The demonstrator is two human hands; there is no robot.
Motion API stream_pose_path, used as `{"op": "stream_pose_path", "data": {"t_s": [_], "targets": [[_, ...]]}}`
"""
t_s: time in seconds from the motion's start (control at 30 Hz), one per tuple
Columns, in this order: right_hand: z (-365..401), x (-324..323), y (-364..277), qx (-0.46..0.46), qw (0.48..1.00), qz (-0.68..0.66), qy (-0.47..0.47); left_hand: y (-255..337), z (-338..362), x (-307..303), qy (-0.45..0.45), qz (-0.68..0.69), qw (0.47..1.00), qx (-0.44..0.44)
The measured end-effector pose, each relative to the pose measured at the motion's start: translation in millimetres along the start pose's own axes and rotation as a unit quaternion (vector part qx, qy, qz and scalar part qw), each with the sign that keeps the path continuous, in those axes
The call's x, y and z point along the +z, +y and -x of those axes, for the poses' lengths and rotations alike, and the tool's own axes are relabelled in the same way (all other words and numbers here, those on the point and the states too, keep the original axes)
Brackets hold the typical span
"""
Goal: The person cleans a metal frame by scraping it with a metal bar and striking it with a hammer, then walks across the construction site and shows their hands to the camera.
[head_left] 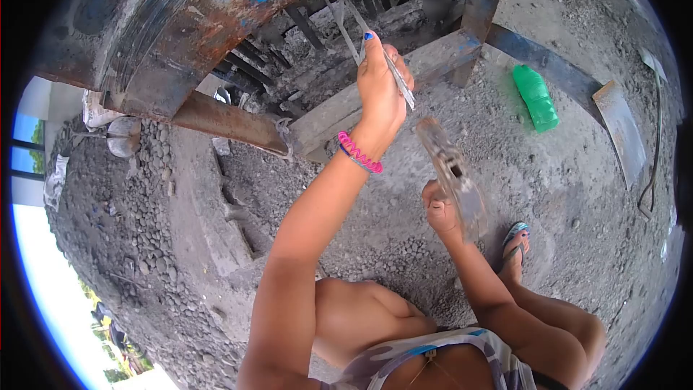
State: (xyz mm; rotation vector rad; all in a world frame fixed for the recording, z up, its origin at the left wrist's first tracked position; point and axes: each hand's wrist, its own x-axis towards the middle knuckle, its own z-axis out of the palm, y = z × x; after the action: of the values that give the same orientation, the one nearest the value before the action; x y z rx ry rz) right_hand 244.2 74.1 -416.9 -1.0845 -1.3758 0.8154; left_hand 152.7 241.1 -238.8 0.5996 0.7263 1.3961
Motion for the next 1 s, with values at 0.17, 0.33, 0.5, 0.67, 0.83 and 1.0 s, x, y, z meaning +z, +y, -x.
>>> {"op": "stream_pose_path", "data": {"t_s": [0.17,0.33,0.5,0.67,0.83,1.0], "targets": [[0,5,-6,0.067,0.994,-0.030,0.080,6,-10,-10,-0.001,0.028,0.999,0.016],[-1,-6,4,-0.104,0.972,-0.207,0.027,4,-9,-4,0.020,0.024,0.999,0.011],[-42,10,-56,-0.259,0.909,-0.309,0.102,-3,12,10,0.024,0.019,0.999,0.015],[-48,29,-45,-0.292,0.813,-0.453,0.219,-7,8,18,0.033,0.012,0.999,0.019],[-39,-15,-61,-0.177,0.969,-0.167,0.041,-7,6,22,0.048,0.019,0.998,0.025],[-44,-16,-72,-0.196,0.961,-0.191,0.044,-2,-2,29,0.053,0.029,0.997,0.041]]}}
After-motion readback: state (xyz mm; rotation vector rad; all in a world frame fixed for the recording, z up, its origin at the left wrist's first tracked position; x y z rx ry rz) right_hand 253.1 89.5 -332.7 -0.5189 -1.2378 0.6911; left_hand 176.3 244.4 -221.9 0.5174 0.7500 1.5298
